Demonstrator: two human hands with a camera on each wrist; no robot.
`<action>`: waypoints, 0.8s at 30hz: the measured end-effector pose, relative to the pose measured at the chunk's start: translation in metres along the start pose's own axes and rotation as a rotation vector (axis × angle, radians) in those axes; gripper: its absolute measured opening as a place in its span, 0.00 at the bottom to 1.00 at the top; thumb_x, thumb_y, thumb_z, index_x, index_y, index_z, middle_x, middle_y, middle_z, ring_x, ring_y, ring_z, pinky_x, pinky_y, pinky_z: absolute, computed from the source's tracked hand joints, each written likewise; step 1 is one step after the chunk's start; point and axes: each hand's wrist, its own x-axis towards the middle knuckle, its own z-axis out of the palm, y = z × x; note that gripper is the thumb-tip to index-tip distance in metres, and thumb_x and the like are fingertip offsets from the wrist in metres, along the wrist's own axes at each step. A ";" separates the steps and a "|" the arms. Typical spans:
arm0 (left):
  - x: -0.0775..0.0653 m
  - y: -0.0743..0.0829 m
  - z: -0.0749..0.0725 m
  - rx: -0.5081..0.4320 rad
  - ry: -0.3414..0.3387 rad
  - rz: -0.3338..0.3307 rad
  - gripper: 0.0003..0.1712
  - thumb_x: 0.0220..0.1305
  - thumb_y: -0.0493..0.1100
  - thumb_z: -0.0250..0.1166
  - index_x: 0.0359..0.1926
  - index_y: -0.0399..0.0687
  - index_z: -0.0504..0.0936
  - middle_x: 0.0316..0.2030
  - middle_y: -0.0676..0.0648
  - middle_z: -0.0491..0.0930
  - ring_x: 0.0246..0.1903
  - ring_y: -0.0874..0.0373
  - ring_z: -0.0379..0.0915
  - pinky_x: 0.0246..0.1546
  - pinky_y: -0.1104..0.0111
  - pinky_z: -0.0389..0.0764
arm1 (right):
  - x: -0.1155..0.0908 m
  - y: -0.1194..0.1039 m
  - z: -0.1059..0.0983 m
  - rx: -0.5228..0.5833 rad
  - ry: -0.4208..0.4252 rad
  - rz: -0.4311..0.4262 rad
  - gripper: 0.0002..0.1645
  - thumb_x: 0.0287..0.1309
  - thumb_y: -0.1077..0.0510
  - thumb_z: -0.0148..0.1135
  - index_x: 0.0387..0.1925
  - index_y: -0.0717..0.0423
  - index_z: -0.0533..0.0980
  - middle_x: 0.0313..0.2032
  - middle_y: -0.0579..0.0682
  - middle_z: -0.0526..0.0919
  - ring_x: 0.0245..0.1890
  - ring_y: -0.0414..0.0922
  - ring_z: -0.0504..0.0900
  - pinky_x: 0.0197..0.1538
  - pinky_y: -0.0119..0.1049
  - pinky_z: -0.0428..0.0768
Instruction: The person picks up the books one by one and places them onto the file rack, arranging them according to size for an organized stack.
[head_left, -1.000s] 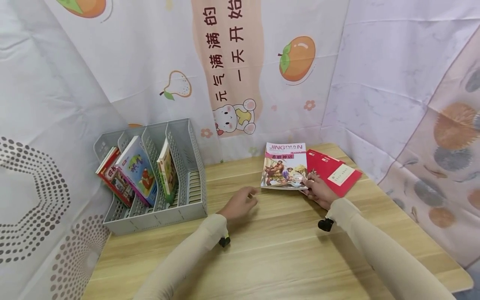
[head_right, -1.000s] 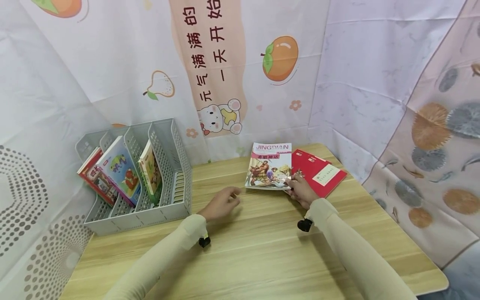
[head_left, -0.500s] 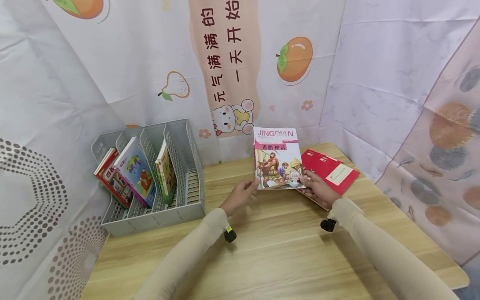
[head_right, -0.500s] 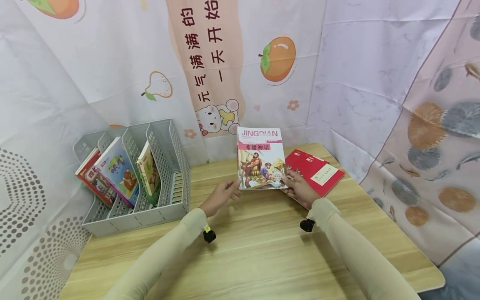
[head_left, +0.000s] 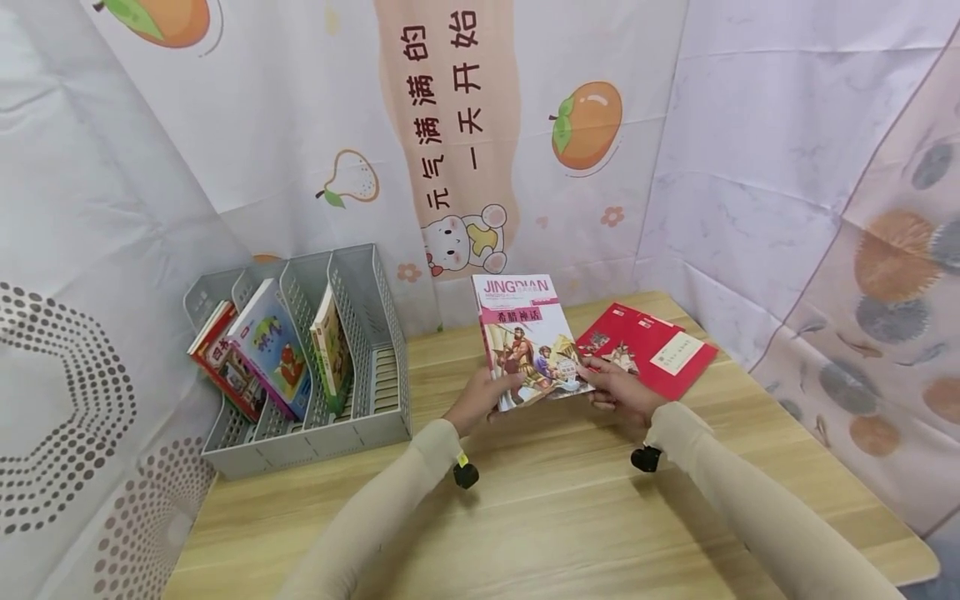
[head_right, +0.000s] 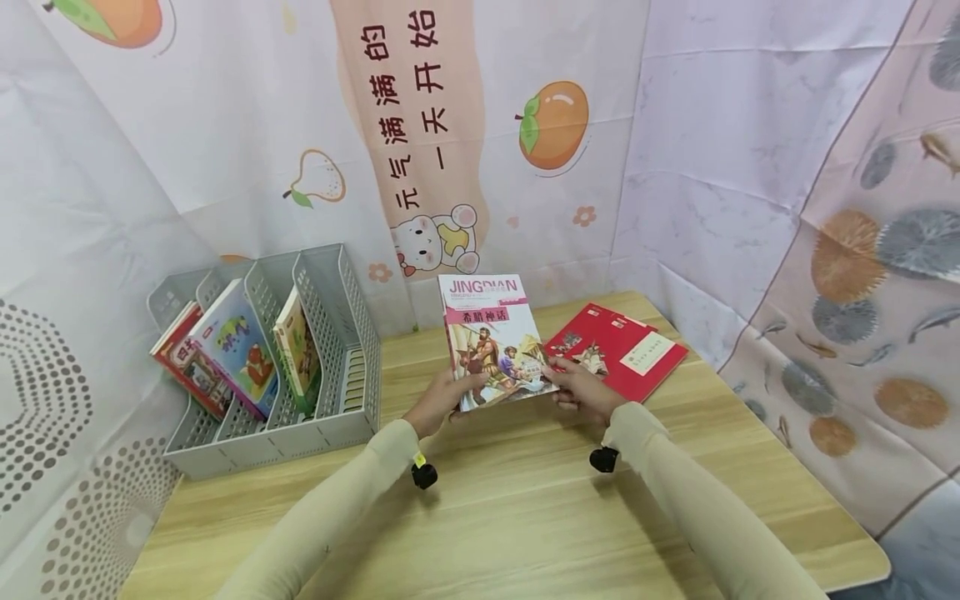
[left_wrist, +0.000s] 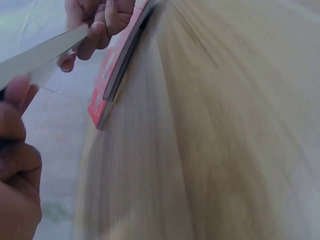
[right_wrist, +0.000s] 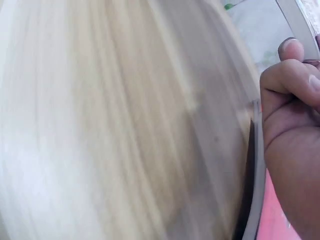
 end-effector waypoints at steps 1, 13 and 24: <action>-0.001 -0.001 0.000 0.014 0.030 0.008 0.21 0.70 0.58 0.66 0.38 0.43 0.84 0.18 0.51 0.78 0.09 0.63 0.59 0.10 0.67 0.62 | 0.001 -0.001 0.001 0.013 0.009 0.016 0.15 0.80 0.48 0.50 0.56 0.53 0.70 0.31 0.43 0.81 0.17 0.34 0.64 0.21 0.25 0.63; -0.012 0.000 0.002 0.413 0.128 0.141 0.32 0.74 0.60 0.61 0.14 0.53 0.66 0.09 0.59 0.56 0.10 0.65 0.48 0.11 0.70 0.56 | 0.001 -0.004 -0.001 0.005 0.106 0.105 0.41 0.79 0.38 0.47 0.74 0.66 0.57 0.27 0.46 0.75 0.17 0.35 0.61 0.20 0.26 0.65; -0.014 -0.004 0.001 0.655 0.196 0.264 0.37 0.77 0.58 0.58 0.09 0.54 0.62 0.07 0.60 0.57 0.08 0.68 0.48 0.11 0.73 0.55 | 0.000 -0.008 0.000 -0.067 0.136 0.114 0.40 0.78 0.35 0.46 0.71 0.63 0.60 0.29 0.48 0.75 0.19 0.37 0.63 0.21 0.28 0.66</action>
